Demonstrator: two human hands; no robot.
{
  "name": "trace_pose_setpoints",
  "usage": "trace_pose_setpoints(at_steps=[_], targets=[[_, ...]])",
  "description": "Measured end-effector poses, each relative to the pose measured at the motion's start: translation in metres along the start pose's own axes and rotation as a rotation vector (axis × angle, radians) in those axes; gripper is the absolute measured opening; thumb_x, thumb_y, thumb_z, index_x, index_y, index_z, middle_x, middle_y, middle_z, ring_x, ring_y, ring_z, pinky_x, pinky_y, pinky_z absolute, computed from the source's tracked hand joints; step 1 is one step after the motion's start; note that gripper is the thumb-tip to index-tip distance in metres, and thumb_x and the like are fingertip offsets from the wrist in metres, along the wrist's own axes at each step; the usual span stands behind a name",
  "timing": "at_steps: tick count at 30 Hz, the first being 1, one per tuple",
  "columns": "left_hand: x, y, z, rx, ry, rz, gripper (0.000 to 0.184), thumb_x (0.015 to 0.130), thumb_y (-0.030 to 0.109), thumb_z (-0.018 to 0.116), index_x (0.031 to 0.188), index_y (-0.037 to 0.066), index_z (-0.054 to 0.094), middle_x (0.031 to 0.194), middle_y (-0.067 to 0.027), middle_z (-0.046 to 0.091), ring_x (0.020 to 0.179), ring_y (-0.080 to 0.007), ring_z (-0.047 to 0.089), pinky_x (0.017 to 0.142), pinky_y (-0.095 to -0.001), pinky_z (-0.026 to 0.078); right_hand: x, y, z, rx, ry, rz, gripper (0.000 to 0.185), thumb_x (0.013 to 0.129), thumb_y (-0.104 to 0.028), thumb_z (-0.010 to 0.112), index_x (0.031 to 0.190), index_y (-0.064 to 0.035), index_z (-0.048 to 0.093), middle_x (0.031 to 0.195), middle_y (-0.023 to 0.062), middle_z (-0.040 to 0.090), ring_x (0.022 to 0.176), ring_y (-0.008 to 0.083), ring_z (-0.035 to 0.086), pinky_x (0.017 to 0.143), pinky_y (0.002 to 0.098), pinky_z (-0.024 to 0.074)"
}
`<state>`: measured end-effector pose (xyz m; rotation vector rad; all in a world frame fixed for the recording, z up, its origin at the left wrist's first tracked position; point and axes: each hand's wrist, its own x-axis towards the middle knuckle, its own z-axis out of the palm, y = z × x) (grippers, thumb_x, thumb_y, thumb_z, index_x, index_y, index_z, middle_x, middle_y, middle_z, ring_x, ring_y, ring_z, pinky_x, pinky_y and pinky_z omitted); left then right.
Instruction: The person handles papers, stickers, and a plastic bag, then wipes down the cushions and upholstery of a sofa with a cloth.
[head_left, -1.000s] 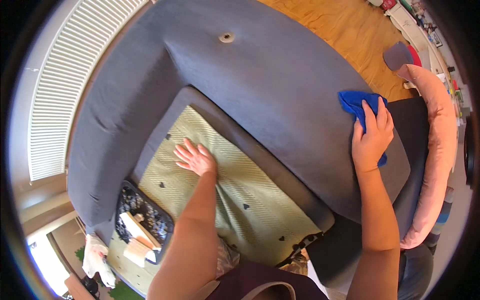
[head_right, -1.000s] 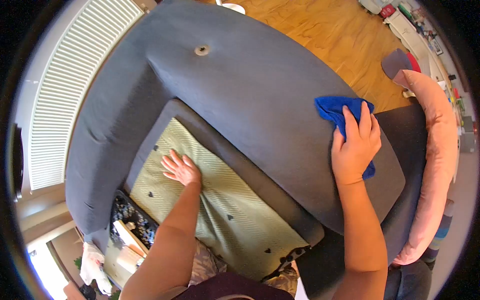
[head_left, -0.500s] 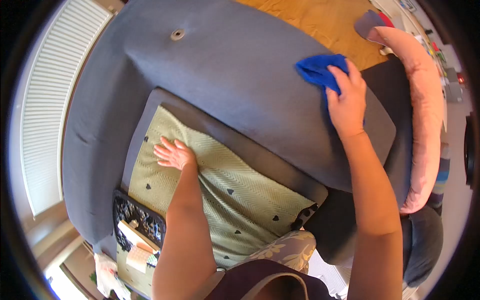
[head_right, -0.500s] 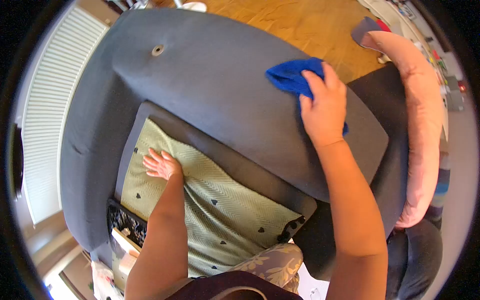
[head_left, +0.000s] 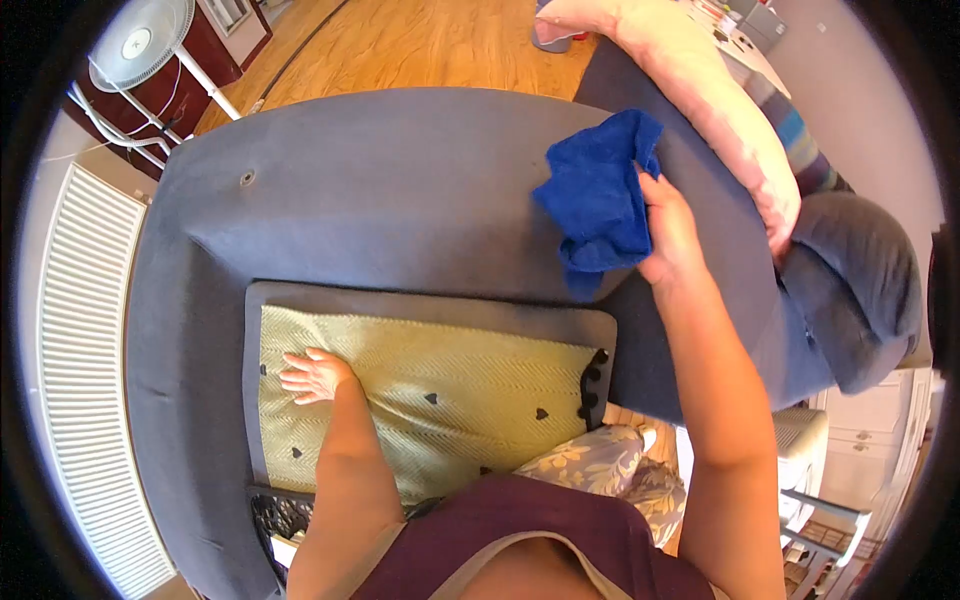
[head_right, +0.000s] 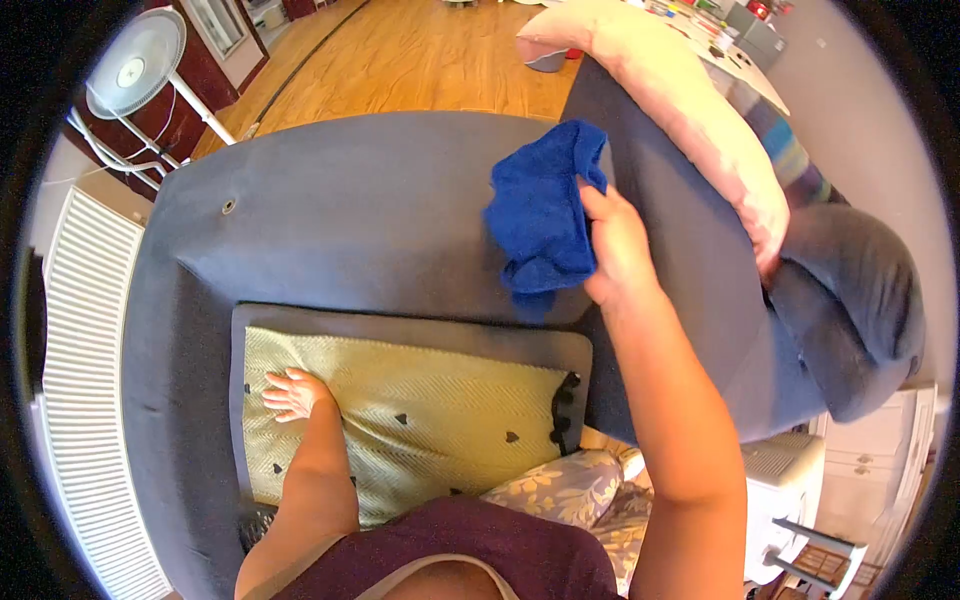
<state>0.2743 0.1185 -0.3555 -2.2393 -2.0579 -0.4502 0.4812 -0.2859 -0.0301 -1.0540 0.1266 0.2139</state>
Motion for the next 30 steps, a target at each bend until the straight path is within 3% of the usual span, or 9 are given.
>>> trace_pose_setpoints(at_steps=[4, 7, 10, 13, 15, 19, 22, 26, 30], targets=[[0.011, -0.001, -0.031, -0.048, -0.14, 0.083, 0.059, 0.098, 0.044, 0.041, 0.15, 0.02, 0.029, 0.152, -0.0177, 0.029, 0.144, -0.0343, 0.021, 0.11, -0.0646, 0.012, -0.061, 0.007, -0.02, 0.08, 0.079, 0.128, 0.03, 0.099, -0.024, 0.049, 0.119, -0.0028, 0.054, 0.11, 0.0118, 0.065, 0.098, 0.0237, 0.064, 0.088, 0.0404, 0.0521], [-0.027, 0.029, -0.105, -0.859, -0.296, 0.8, 0.059, 0.094, 0.023, 0.051, 0.147, 0.006, 0.031, 0.15, -0.017, 0.033, 0.142, -0.0337, 0.024, 0.113, -0.0504, 0.022, -0.082, 0.006, -0.026, -0.104, 0.023, 0.086, 0.031, 0.1, -0.027, 0.049, 0.115, -0.0011, 0.057, 0.106, 0.0105, 0.064, 0.09, 0.0204, 0.064, 0.082, 0.0374, 0.0521], [-0.157, 0.093, -0.246, -1.58, -1.328, 0.681, 0.083, 0.093, 0.039, 0.056, 0.152, 0.007, 0.007, 0.157, -0.0171, 0.016, 0.144, -0.029, 0.022, 0.116, -0.0392, 0.021, -0.089, 0.038, -0.021, -0.308, -0.204, 0.112, 0.032, 0.1, -0.028, 0.048, 0.109, 0.0007, 0.059, 0.105, 0.0117, 0.063, 0.091, 0.0221, 0.062, 0.082, 0.0377, 0.0499], [-0.207, 0.147, -0.261, -1.676, -1.726, 0.192, 0.05, 0.092, 0.032, 0.064, 0.132, 0.007, 0.046, 0.122, -0.0066, 0.054, 0.109, -0.0186, 0.054, 0.091, -0.0372, 0.047, -0.107, 0.044, -0.001, -0.829, -0.579, -0.358, 0.04, 0.099, -0.028, 0.048, 0.126, 0.0015, 0.052, 0.128, 0.0208, 0.054, 0.12, 0.0312, 0.05, 0.103, 0.0399, 0.0372], [-0.18, 0.166, -0.3, -1.91, -1.477, 0.227, 0.033, 0.091, 0.019, 0.065, 0.12, 0.005, 0.057, 0.11, -0.0052, 0.061, 0.1, -0.0169, 0.057, 0.087, -0.0353, 0.049, -0.126, 0.004, -0.001, -1.017, -0.682, -0.543, 0.046, 0.098, -0.027, 0.049, 0.136, -0.001, 0.047, 0.144, 0.0225, 0.041, 0.136, 0.035, 0.036, 0.112, 0.0403, 0.0279], [-0.036, 0.225, -0.298, -1.7, -0.456, 0.867, 0.036, 0.089, 0.005, 0.064, 0.123, 0.0, 0.056, 0.11, -0.0069, 0.063, 0.091, -0.0166, 0.06, 0.082, -0.0324, 0.05, -0.142, -0.085, -0.079, -1.493, -0.399, -0.86, 0.041, 0.089, -0.025, 0.062, 0.123, -0.0041, 0.058, 0.126, 0.0191, 0.058, 0.12, 0.0377, 0.051, 0.103, 0.0443, 0.0378], [0.095, 0.266, -0.262, -0.7, 0.066, 0.81, 0.049, 0.086, 0.021, 0.062, 0.134, 0.024, 0.053, 0.116, -0.0086, 0.067, 0.104, -0.0273, 0.064, 0.094, -0.0486, 0.045, -0.106, -0.099, -0.186, -1.471, 0.122, -0.623, 0.033, 0.094, -0.021, 0.056, 0.119, 0.0017, 0.06, 0.116, 0.0216, 0.062, 0.112, 0.0361, 0.055, 0.1, 0.0392, 0.0406], [0.143, 0.29, -0.178, -0.241, -0.098, 0.735, 0.052, 0.087, 0.037, 0.055, 0.138, 0.041, 0.046, 0.139, -0.0013, 0.053, 0.134, -0.0333, 0.04, 0.106, -0.0676, 0.023, -0.061, -0.044, -0.268, -1.889, 0.462, -0.721, 0.037, 0.093, -0.023, 0.058, 0.123, -0.0017, 0.058, 0.124, 0.0214, 0.054, 0.118, 0.036, 0.048, 0.101, 0.0439, 0.0361], [0.145, 0.333, -0.176, -0.143, -0.307, 0.58, 0.049, 0.089, 0.042, 0.049, 0.137, 0.045, 0.046, 0.146, -0.0014, 0.045, 0.138, -0.0416, 0.031, 0.108, -0.064, 0.026, -0.058, -0.041, -0.261, -1.877, 0.469, -0.657, 0.035, 0.091, -0.022, 0.059, 0.122, -0.0065, 0.06, 0.127, 0.0203, 0.051, 0.121, 0.0351, 0.046, 0.102, 0.0452, 0.0334]])
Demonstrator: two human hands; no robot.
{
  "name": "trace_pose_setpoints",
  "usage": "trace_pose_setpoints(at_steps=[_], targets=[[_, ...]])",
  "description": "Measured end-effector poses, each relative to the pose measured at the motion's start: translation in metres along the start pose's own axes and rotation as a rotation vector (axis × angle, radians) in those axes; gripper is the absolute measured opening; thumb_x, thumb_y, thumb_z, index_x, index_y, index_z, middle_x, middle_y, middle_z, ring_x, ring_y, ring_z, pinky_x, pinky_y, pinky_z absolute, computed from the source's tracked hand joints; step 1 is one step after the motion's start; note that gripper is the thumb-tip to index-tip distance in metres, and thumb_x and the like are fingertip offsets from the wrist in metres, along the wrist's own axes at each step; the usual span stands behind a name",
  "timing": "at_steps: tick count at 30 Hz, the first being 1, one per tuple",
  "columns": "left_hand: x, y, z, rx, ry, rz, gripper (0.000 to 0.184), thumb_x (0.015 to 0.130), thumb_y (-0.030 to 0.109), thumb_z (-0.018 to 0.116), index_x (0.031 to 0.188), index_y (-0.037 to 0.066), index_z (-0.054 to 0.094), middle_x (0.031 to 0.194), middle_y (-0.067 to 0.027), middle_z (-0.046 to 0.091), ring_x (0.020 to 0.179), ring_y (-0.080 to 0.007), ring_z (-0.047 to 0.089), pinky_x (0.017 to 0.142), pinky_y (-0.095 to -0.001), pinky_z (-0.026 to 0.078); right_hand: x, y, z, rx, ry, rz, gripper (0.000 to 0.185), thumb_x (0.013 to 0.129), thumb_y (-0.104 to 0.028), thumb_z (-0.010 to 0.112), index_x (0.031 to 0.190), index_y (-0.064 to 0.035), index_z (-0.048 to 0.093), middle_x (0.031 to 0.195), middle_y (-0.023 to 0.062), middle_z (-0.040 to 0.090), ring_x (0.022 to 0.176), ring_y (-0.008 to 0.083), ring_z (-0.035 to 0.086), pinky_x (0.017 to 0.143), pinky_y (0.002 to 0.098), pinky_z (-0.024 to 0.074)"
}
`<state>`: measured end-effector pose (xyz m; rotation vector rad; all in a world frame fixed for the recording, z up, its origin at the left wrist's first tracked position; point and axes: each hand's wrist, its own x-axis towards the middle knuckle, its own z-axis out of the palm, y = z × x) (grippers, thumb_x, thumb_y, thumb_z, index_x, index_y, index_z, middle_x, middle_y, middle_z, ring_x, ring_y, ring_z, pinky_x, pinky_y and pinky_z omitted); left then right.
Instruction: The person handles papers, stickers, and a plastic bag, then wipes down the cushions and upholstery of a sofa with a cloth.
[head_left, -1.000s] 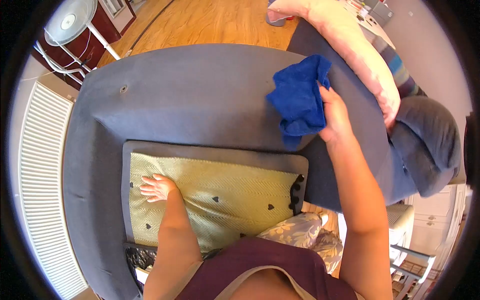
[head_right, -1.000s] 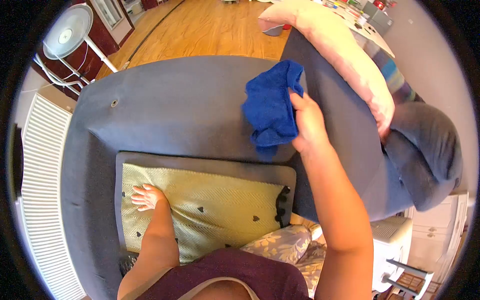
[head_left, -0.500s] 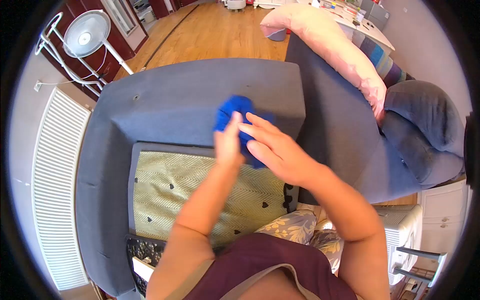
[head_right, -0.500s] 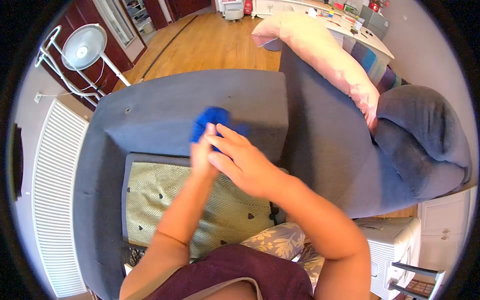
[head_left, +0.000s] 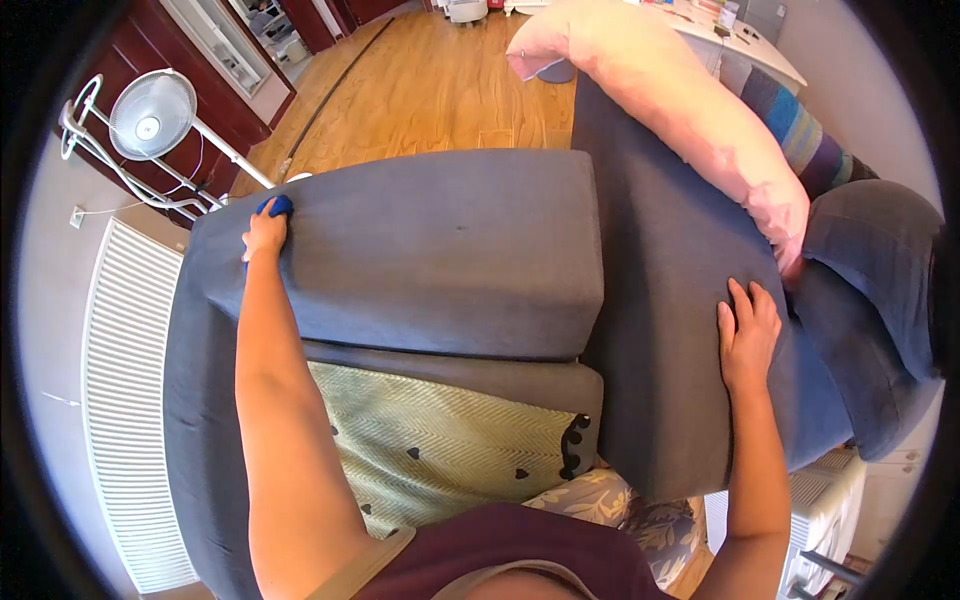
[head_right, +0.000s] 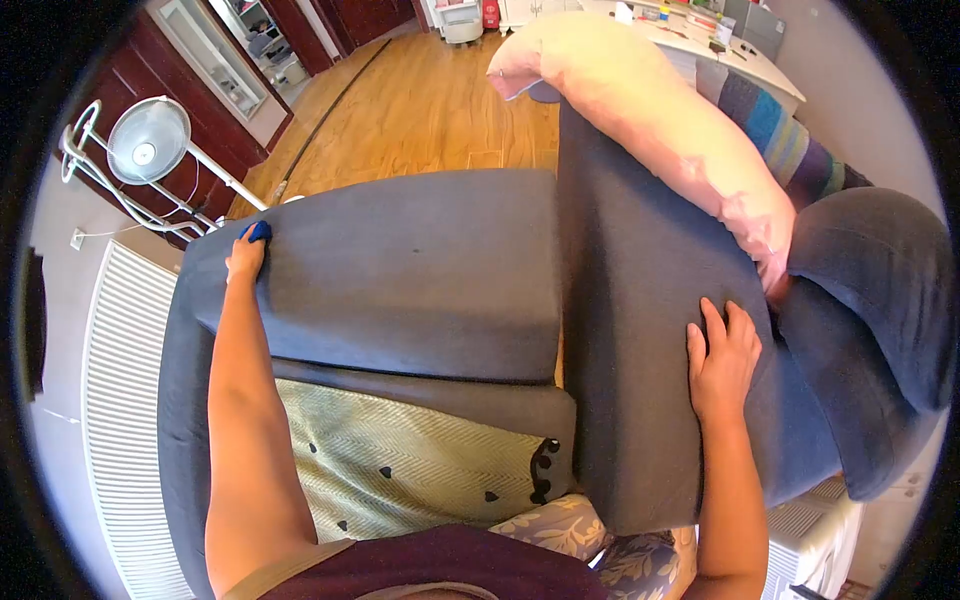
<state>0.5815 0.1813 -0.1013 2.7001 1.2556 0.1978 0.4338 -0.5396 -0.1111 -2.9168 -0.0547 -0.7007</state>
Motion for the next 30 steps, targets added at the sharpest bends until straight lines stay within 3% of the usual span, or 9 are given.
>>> trace_pose_setpoints(at_steps=[4, 6, 10, 14, 15, 19, 23, 26, 30], targets=[[-0.031, 0.065, 0.008, -0.055, 0.128, 0.289, 0.044, 0.08, 0.025, 0.054, 0.122, 0.038, 0.063, 0.119, -0.0084, 0.066, 0.11, -0.0294, 0.062, 0.095, -0.0385, 0.048, 0.002, 0.0, 0.006, -0.01, 0.012, -0.002, 0.035, 0.091, -0.024, 0.059, 0.122, -0.0089, 0.06, 0.125, 0.0197, 0.052, 0.119, 0.0353, 0.047, 0.101, 0.045, 0.0336], [-0.124, 0.16, 0.004, -0.15, 0.01, 0.523, 0.044, 0.078, 0.019, 0.054, 0.118, 0.034, 0.066, 0.118, -0.0077, 0.066, 0.109, -0.026, 0.063, 0.091, -0.0384, 0.05, 0.001, 0.0, 0.005, -0.008, 0.013, -0.002, 0.035, 0.091, -0.024, 0.059, 0.122, -0.0088, 0.06, 0.125, 0.0197, 0.052, 0.119, 0.0355, 0.047, 0.101, 0.0449, 0.0338], [-0.286, 0.304, 0.036, -0.166, 0.054, 1.185, 0.046, 0.074, 0.014, 0.063, 0.118, 0.029, 0.065, 0.121, -0.0072, 0.063, 0.111, -0.0343, 0.057, 0.093, -0.0423, 0.049, -0.001, 0.004, 0.003, 0.021, 0.03, 0.0, 0.034, 0.092, -0.023, 0.058, 0.121, -0.0074, 0.061, 0.126, 0.0181, 0.053, 0.119, 0.0343, 0.048, 0.101, 0.0437, 0.0337], [-0.273, 0.285, 0.018, -0.172, -0.07, 1.211, 0.052, 0.072, 0.006, 0.064, 0.119, 0.026, 0.063, 0.129, -0.0068, 0.058, 0.116, -0.0339, 0.054, 0.097, -0.043, 0.046, -0.007, 0.019, -0.001, 0.183, 0.031, 0.002, 0.032, 0.091, -0.021, 0.058, 0.12, -0.0066, 0.062, 0.125, 0.0171, 0.055, 0.118, 0.0337, 0.049, 0.101, 0.0426, 0.0341], [-0.216, 0.259, 0.046, -0.196, 0.197, 1.29, 0.044, 0.078, 0.012, 0.062, 0.119, 0.029, 0.064, 0.119, -0.0076, 0.063, 0.111, -0.032, 0.058, 0.093, -0.0436, 0.049, -0.005, 0.021, 0.0, 0.195, 0.046, -0.007, 0.032, 0.091, -0.02, 0.058, 0.119, -0.0063, 0.062, 0.125, 0.0169, 0.056, 0.118, 0.0337, 0.049, 0.101, 0.0424, 0.0344], [-0.072, 0.111, -0.003, 0.082, 0.057, 0.515, 0.047, 0.084, 0.014, 0.059, 0.128, 0.031, 0.059, 0.123, -0.0082, 0.063, 0.113, -0.0307, 0.06, 0.094, -0.0434, 0.049, -0.003, 0.015, 0.005, 0.14, 0.061, 0.045, 0.03, 0.089, -0.018, 0.059, 0.116, -0.0057, 0.063, 0.124, 0.016, 0.056, 0.117, 0.0333, 0.05, 0.1, 0.0427, 0.0346], [-0.066, 0.101, 0.012, 0.216, 0.224, 0.343, 0.043, 0.087, 0.026, 0.055, 0.129, 0.032, 0.058, 0.122, -0.0094, 0.064, 0.113, -0.0315, 0.061, 0.094, -0.0428, 0.048, 0.001, 0.005, 0.006, 0.086, 0.093, 0.038, 0.027, 0.087, -0.017, 0.059, 0.112, -0.0052, 0.062, 0.119, 0.0153, 0.056, 0.117, 0.032, 0.049, 0.1, 0.0432, 0.0341], [-0.162, 0.199, 0.006, -0.066, -0.005, 0.663, 0.037, 0.086, 0.029, 0.056, 0.122, 0.034, 0.063, 0.113, -0.0097, 0.068, 0.103, -0.0275, 0.065, 0.086, -0.0415, 0.052, 0.001, 0.005, 0.006, 0.065, 0.093, 0.036, 0.027, 0.088, -0.018, 0.059, 0.112, -0.0051, 0.062, 0.119, 0.0154, 0.056, 0.117, 0.0319, 0.049, 0.1, 0.043, 0.0342], [-0.324, 0.329, 0.045, -0.209, 0.049, 1.309, 0.045, 0.074, 0.008, 0.062, 0.114, 0.028, 0.067, 0.115, -0.0068, 0.066, 0.105, -0.0312, 0.061, 0.089, -0.0423, 0.051, -0.006, 0.009, 0.004, 0.075, 0.1, 0.042, 0.029, 0.088, -0.019, 0.058, 0.114, -0.0059, 0.062, 0.121, 0.0154, 0.056, 0.117, 0.0318, 0.049, 0.1, 0.0429, 0.0345]])
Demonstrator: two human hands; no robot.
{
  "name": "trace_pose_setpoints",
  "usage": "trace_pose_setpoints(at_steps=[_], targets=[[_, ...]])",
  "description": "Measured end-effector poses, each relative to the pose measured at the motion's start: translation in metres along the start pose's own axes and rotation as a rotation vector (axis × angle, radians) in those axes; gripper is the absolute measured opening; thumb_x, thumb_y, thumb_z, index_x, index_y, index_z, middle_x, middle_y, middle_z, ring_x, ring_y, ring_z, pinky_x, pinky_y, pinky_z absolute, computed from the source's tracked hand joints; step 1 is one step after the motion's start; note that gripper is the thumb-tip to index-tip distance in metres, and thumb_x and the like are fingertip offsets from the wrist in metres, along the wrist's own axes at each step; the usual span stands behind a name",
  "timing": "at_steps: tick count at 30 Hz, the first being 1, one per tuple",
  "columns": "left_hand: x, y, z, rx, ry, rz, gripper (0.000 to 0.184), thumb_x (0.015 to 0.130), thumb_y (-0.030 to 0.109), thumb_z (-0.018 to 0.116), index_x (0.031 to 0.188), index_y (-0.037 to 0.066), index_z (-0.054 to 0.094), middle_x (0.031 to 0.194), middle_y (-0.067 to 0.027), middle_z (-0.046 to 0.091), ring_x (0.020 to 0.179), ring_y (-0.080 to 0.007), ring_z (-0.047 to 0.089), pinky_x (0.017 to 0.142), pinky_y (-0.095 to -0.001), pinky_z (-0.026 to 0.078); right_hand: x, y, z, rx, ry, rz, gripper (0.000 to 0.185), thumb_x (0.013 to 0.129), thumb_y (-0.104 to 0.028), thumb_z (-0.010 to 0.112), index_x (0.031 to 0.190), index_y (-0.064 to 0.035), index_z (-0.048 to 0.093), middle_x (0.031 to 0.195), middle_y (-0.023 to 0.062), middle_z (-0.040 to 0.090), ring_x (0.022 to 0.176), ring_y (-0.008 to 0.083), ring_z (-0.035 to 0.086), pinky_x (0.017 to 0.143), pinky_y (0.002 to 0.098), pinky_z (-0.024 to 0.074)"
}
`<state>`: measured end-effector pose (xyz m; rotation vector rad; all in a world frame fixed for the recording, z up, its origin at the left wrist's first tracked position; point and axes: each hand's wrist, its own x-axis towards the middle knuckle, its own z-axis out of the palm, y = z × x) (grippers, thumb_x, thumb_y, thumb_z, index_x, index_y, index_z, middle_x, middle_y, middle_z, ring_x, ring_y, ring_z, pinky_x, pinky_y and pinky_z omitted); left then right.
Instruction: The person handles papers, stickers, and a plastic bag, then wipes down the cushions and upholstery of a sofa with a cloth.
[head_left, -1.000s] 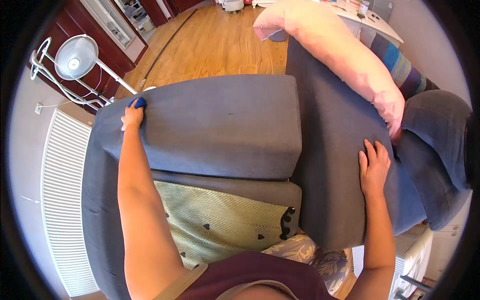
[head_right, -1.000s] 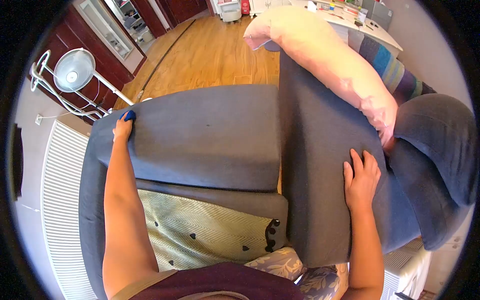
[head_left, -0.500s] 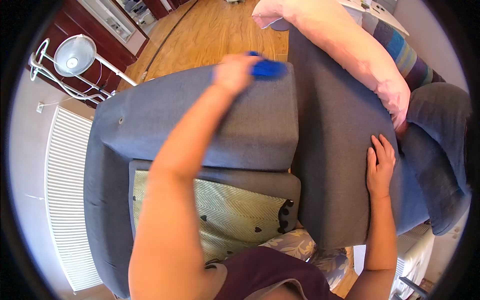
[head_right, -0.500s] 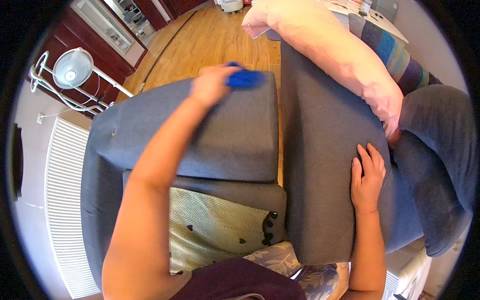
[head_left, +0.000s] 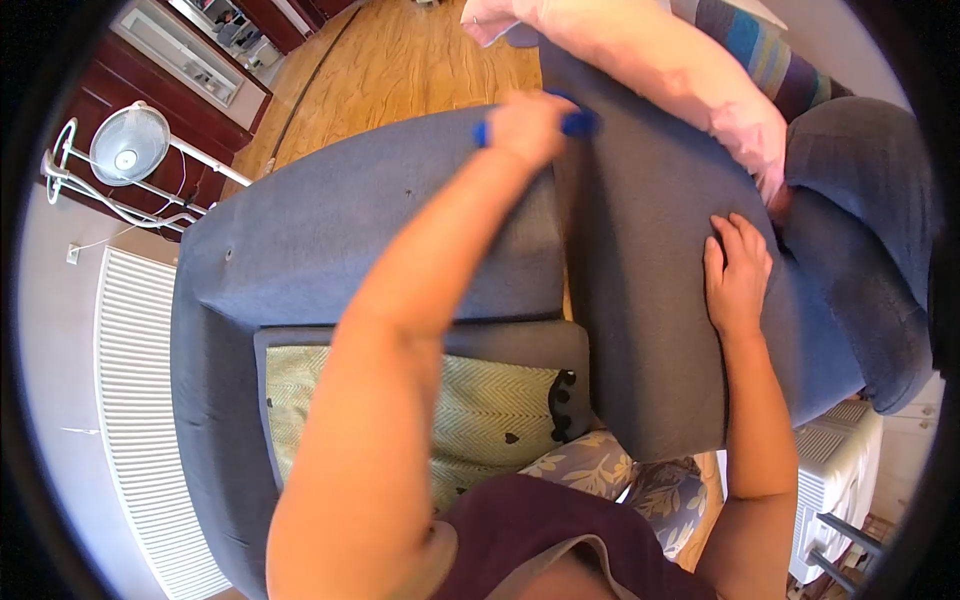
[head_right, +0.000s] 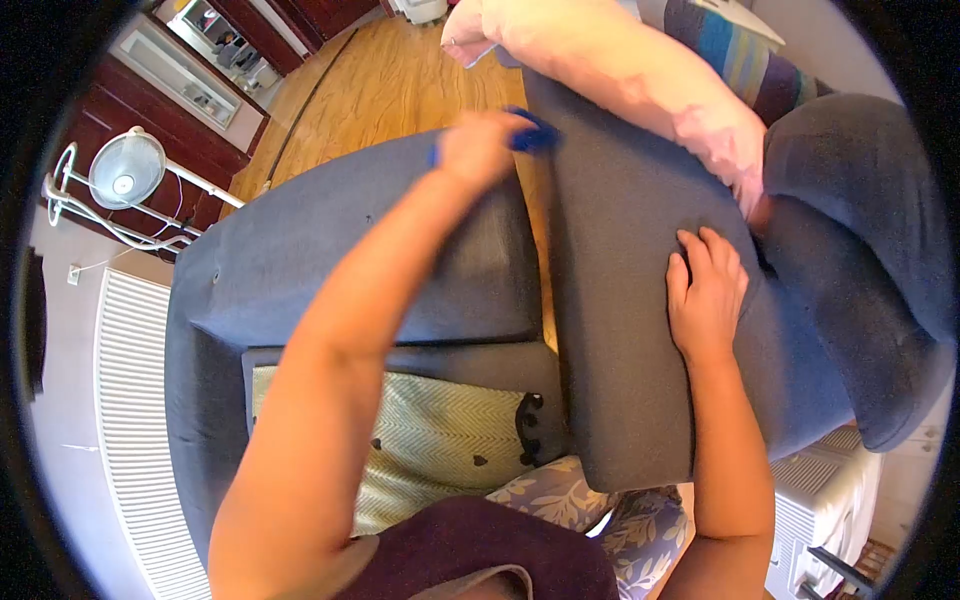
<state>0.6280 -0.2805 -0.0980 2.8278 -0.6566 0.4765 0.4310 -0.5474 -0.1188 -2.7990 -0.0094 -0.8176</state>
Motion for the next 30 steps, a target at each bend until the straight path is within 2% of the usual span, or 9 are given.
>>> trace_pose_setpoints(at_steps=[2, 5, 10, 13, 18, 20, 24, 26, 30], targets=[[-0.005, 0.037, -0.012, 0.164, -0.188, 0.117, 0.038, 0.08, 0.014, 0.06, 0.115, 0.03, 0.067, 0.116, -0.0015, 0.064, 0.106, -0.0307, 0.058, 0.089, -0.0456, 0.05, 0.0, 0.009, 0.0, 0.08, -0.01, -0.024, 0.03, 0.09, -0.019, 0.058, 0.116, -0.0072, 0.063, 0.123, 0.0154, 0.056, 0.118, 0.0317, 0.049, 0.1, 0.0428, 0.035], [-0.042, -0.062, -0.028, 0.126, 0.049, 0.003, 0.039, 0.079, 0.011, 0.061, 0.113, 0.03, 0.066, 0.117, -0.0054, 0.063, 0.109, -0.0323, 0.058, 0.09, -0.0442, 0.05, -0.001, 0.011, -0.001, 0.112, -0.026, -0.005, 0.03, 0.09, -0.02, 0.057, 0.117, -0.0083, 0.064, 0.125, 0.0155, 0.056, 0.118, 0.0315, 0.049, 0.1, 0.043, 0.0354], [-0.229, -0.304, -0.148, 0.388, -0.212, -1.016, 0.042, 0.09, 0.026, 0.053, 0.131, 0.033, 0.057, 0.133, -0.0055, 0.057, 0.118, -0.0273, 0.058, 0.099, -0.041, 0.045, 0.004, 0.005, 0.004, 0.028, -0.03, 0.025, 0.028, 0.089, -0.019, 0.057, 0.114, -0.0085, 0.063, 0.123, 0.0136, 0.056, 0.117, 0.0314, 0.049, 0.099, 0.0432, 0.0349], [-0.24, -0.267, -0.138, 0.605, -0.121, -1.088, 0.046, 0.086, 0.026, 0.056, 0.132, 0.03, 0.056, 0.131, -0.0067, 0.059, 0.116, -0.0287, 0.059, 0.1, -0.0417, 0.044, 0.004, 0.0, 0.007, -0.012, -0.021, 0.011, 0.028, 0.088, -0.019, 0.057, 0.114, -0.0087, 0.061, 0.122, 0.0126, 0.056, 0.117, 0.0305, 0.049, 0.099, 0.0437, 0.035], [-0.116, -0.056, -0.046, 0.119, 0.131, -0.295, 0.032, 0.085, 0.015, 0.054, 0.111, 0.025, 0.069, 0.11, -0.0092, 0.067, 0.104, -0.0308, 0.062, 0.086, -0.0467, 0.051, 0.004, -0.003, 0.003, -0.025, -0.027, 0.028, 0.029, 0.09, -0.02, 0.055, 0.116, -0.0086, 0.062, 0.124, 0.0135, 0.056, 0.118, 0.0304, 0.049, 0.101, 0.0428, 0.0346], [-0.083, 0.04, -0.048, 0.146, -0.119, -0.119, 0.041, 0.078, 0.009, 0.06, 0.115, 0.026, 0.067, 0.112, -0.0082, 0.063, 0.106, -0.0315, 0.058, 0.087, -0.045, 0.051, -0.005, 0.006, 0.006, 0.023, -0.027, 0.016, 0.029, 0.091, -0.02, 0.055, 0.117, -0.0085, 0.062, 0.125, 0.0142, 0.056, 0.119, 0.0307, 0.049, 0.101, 0.0426, 0.0347], [-0.111, -0.015, -0.059, -0.016, -0.032, -0.067, 0.054, 0.071, 0.001, 0.062, 0.118, 0.027, 0.065, 0.125, -0.008, 0.06, 0.112, -0.0344, 0.055, 0.095, -0.044, 0.048, -0.002, 0.015, 0.004, 0.066, -0.042, -0.018, 0.031, 0.092, -0.02, 0.054, 0.119, -0.0087, 0.063, 0.127, 0.0159, 0.056, 0.12, 0.0312, 0.049, 0.102, 0.0423, 0.0352], [-0.156, -0.115, -0.077, 0.153, 0.097, -0.26, 0.043, 0.077, 0.007, 0.061, 0.115, 0.028, 0.067, 0.119, -0.0081, 0.064, 0.112, -0.0333, 0.057, 0.093, -0.0452, 0.049, -0.001, 0.015, 0.005, 0.083, -0.048, 0.006, 0.031, 0.091, -0.02, 0.055, 0.12, -0.0093, 0.063, 0.127, 0.0149, 0.056, 0.121, 0.0309, 0.049, 0.102, 0.042, 0.0344], [-0.264, -0.285, -0.153, 0.461, -0.169, -1.12, 0.048, 0.085, 0.022, 0.063, 0.131, 0.033, 0.056, 0.129, -0.0004, 0.059, 0.12, -0.0273, 0.054, 0.097, -0.0471, 0.047, 0.005, 0.01, 0.009, 0.0, -0.035, -0.005, 0.031, 0.091, -0.021, 0.055, 0.119, -0.0102, 0.062, 0.127, 0.0125, 0.055, 0.121, 0.0297, 0.048, 0.102, 0.0418, 0.0344]])
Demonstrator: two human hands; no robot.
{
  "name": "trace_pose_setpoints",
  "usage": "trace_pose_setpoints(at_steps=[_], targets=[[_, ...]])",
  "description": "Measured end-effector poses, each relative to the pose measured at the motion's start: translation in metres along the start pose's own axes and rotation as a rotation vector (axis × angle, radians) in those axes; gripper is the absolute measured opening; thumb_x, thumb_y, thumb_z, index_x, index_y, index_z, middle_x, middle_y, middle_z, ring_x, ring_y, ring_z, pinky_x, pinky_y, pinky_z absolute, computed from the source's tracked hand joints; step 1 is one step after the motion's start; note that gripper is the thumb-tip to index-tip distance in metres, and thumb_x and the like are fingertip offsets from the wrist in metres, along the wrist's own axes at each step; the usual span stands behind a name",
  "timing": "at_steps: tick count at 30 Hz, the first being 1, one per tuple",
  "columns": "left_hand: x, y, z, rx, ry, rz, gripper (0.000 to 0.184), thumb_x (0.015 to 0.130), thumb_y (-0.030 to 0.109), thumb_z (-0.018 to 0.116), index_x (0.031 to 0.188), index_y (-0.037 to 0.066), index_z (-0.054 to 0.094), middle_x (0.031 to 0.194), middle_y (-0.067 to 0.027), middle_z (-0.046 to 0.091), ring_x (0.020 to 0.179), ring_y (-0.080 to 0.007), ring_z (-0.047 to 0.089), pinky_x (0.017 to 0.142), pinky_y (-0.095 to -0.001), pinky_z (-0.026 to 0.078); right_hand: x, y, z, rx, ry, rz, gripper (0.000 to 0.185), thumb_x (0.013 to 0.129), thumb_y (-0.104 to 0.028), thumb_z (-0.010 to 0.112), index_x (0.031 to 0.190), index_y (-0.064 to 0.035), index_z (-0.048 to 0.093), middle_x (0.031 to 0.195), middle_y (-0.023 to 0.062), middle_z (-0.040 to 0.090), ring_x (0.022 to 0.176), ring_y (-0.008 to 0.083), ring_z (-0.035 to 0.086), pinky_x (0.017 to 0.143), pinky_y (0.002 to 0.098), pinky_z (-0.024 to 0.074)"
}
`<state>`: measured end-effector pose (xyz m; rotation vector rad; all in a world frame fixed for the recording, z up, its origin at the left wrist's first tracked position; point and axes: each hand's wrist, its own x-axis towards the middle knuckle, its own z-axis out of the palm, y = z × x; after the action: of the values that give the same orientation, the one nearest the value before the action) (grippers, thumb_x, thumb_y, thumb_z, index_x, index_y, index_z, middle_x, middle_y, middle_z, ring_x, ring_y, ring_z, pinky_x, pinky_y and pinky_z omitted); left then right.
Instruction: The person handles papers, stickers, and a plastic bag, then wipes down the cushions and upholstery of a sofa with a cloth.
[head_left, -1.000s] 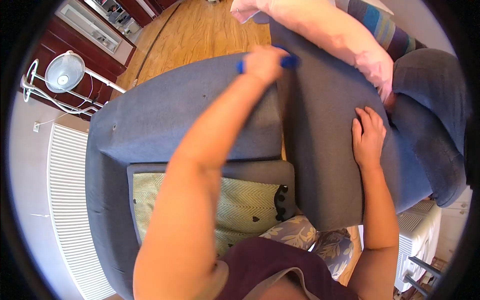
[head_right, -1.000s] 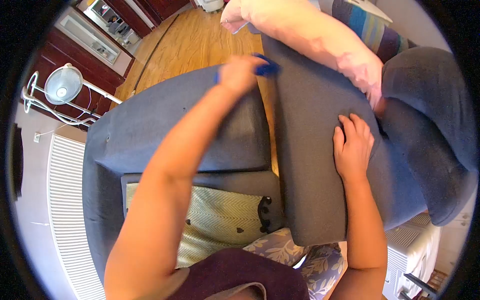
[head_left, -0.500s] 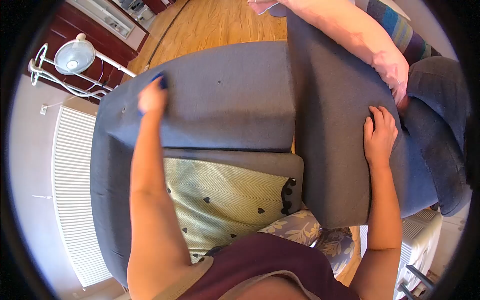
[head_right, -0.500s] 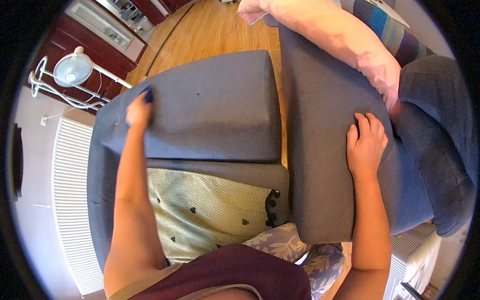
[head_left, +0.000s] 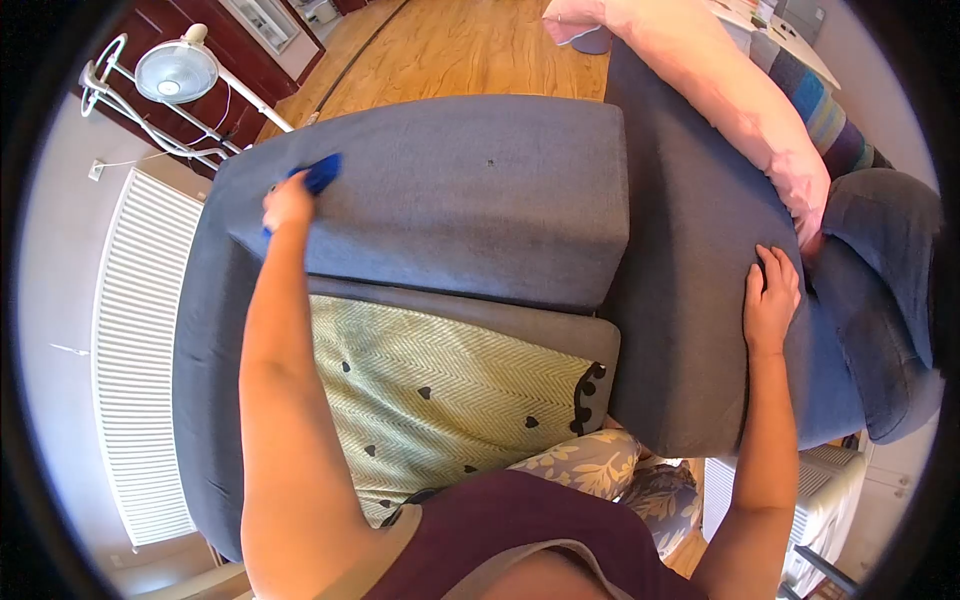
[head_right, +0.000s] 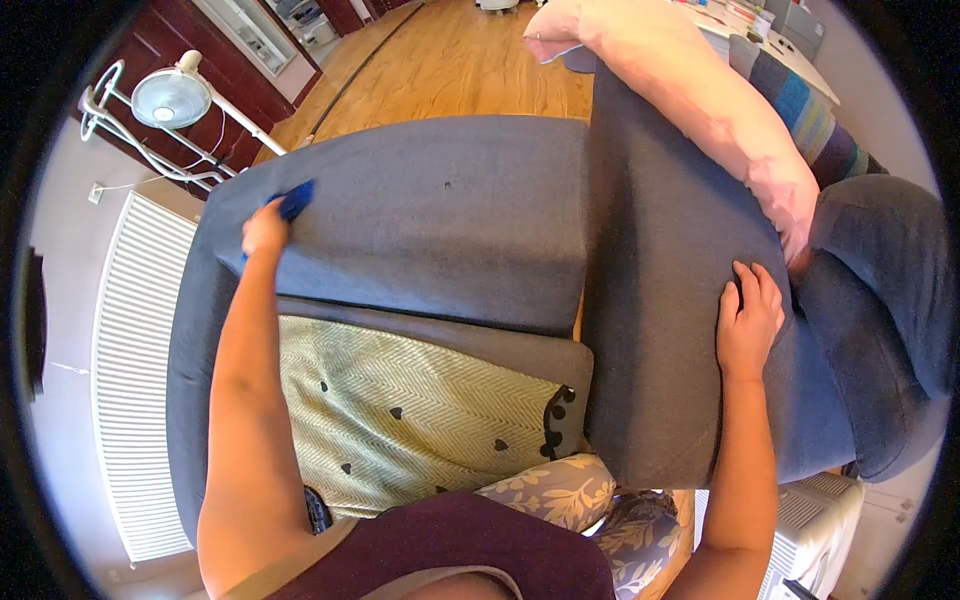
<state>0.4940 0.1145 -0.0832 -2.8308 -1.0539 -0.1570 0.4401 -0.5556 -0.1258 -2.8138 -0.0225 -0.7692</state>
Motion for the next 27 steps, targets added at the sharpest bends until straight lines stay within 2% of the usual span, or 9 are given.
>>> trace_pose_setpoints(at_steps=[4, 9, 12, 16, 19, 20, 22, 24, 27], targets=[[-0.033, 0.042, 0.007, -0.026, 0.13, 0.025, 0.045, 0.086, 0.021, 0.059, 0.129, 0.032, 0.057, 0.129, -0.0001, 0.059, 0.12, -0.0273, 0.054, 0.096, -0.0453, 0.048, -0.001, -0.009, -0.001, -0.076, 0.003, 0.025, 0.029, 0.092, -0.022, 0.053, 0.117, -0.0104, 0.062, 0.126, 0.0114, 0.055, 0.121, 0.0296, 0.048, 0.101, 0.0421, 0.0348], [-0.203, 0.255, -0.044, -0.3, 0.182, 0.916, 0.027, 0.083, 0.014, 0.057, 0.105, 0.025, 0.069, 0.102, -0.0069, 0.064, 0.097, -0.0302, 0.06, 0.076, -0.0469, 0.052, -0.005, -0.005, -0.002, -0.074, 0.01, 0.008, 0.029, 0.092, -0.022, 0.053, 0.118, -0.01, 0.062, 0.126, 0.0127, 0.056, 0.12, 0.0303, 0.049, 0.101, 0.0419, 0.0354], [-0.241, 0.281, -0.051, -0.418, 0.202, 1.178, 0.03, 0.081, 0.012, 0.057, 0.107, 0.025, 0.067, 0.107, -0.0056, 0.059, 0.104, -0.0296, 0.055, 0.075, -0.0446, 0.05, -0.002, 0.012, -0.001, 0.02, 0.029, -0.044, 0.03, 0.093, -0.021, 0.054, 0.119, -0.0095, 0.063, 0.127, 0.0142, 0.056, 0.12, 0.031, 0.05, 0.102, 0.0411, 0.036], [-0.13, 0.168, -0.014, -0.452, 0.296, 0.915, 0.051, 0.071, 0.002, 0.062, 0.117, 0.025, 0.066, 0.119, -0.0086, 0.063, 0.107, -0.0326, 0.058, 0.091, -0.044, 0.05, -0.008, 0.007, 0.0, 0.033, 0.007, -0.03, 0.031, 0.093, -0.02, 0.054, 0.12, -0.0087, 0.063, 0.128, 0.0145, 0.056, 0.12, 0.031, 0.05, 0.102, 0.0408, 0.0358], [-0.008, 0.039, 0.004, -0.097, 0.199, 0.302, 0.037, 0.093, 0.016, 0.047, 0.122, 0.032, 0.063, 0.125, -0.0028, 0.062, 0.113, -0.0302, 0.058, 0.088, -0.0507, 0.05, -0.005, 0.007, 0.001, 0.0, -0.007, -0.005, 0.031, 0.092, -0.02, 0.053, 0.12, -0.009, 0.063, 0.129, 0.0128, 0.055, 0.122, 0.0295, 0.048, 0.102, 0.0413, 0.0346], [0.011, 0.009, -0.01, 0.0, 0.043, -0.012, 0.036, 0.095, 0.022, 0.048, 0.127, 0.034, 0.06, 0.13, -0.0027, 0.059, 0.119, -0.0295, 0.056, 0.092, -0.0503, 0.049, -0.002, 0.005, 0.003, -0.002, -0.003, -0.008, 0.031, 0.092, -0.02, 0.053, 0.12, -0.009, 0.063, 0.129, 0.0128, 0.055, 0.122, 0.0295, 0.048, 0.102, 0.0413, 0.0346], [0.105, -0.071, 0.057, -0.229, 0.029, -0.185, 0.04, 0.091, 0.03, 0.055, 0.13, 0.036, 0.056, 0.137, -0.0018, 0.055, 0.122, -0.0293, 0.054, 0.101, -0.0477, 0.042, -0.002, -0.001, 0.004, -0.087, 0.011, 0.004, 0.03, 0.091, -0.02, 0.054, 0.118, -0.0091, 0.062, 0.126, 0.0125, 0.056, 0.12, 0.0295, 0.049, 0.1, 0.0416, 0.0356], [0.029, 0.034, -0.003, -0.007, 0.102, -0.161, 0.043, 0.089, 0.029, 0.056, 0.132, 0.035, 0.055, 0.136, -0.0015, 0.056, 0.122, -0.0279, 0.054, 0.104, -0.0456, 0.04, -0.002, -0.005, 0.002, -0.082, 0.013, -0.002, 0.029, 0.09, -0.019, 0.055, 0.116, -0.0092, 0.062, 0.125, 0.0123, 0.056, 0.12, 0.0292, 0.049, 0.099, 0.042, 0.0362], [-0.01, 0.16, -0.021, -0.286, 0.021, 0.362, 0.037, 0.091, 0.026, 0.053, 0.126, 0.031, 0.06, 0.129, -0.004, 0.06, 0.119, -0.0262, 0.057, 0.091, -0.0479, 0.05, 0.0, -0.009, 0.0, -0.113, -0.018, 0.009, 0.03, 0.09, -0.018, 0.055, 0.117, -0.009, 0.061, 0.126, 0.012, 0.055, 0.121, 0.0298, 0.048, 0.1, 0.0415, 0.0361]])
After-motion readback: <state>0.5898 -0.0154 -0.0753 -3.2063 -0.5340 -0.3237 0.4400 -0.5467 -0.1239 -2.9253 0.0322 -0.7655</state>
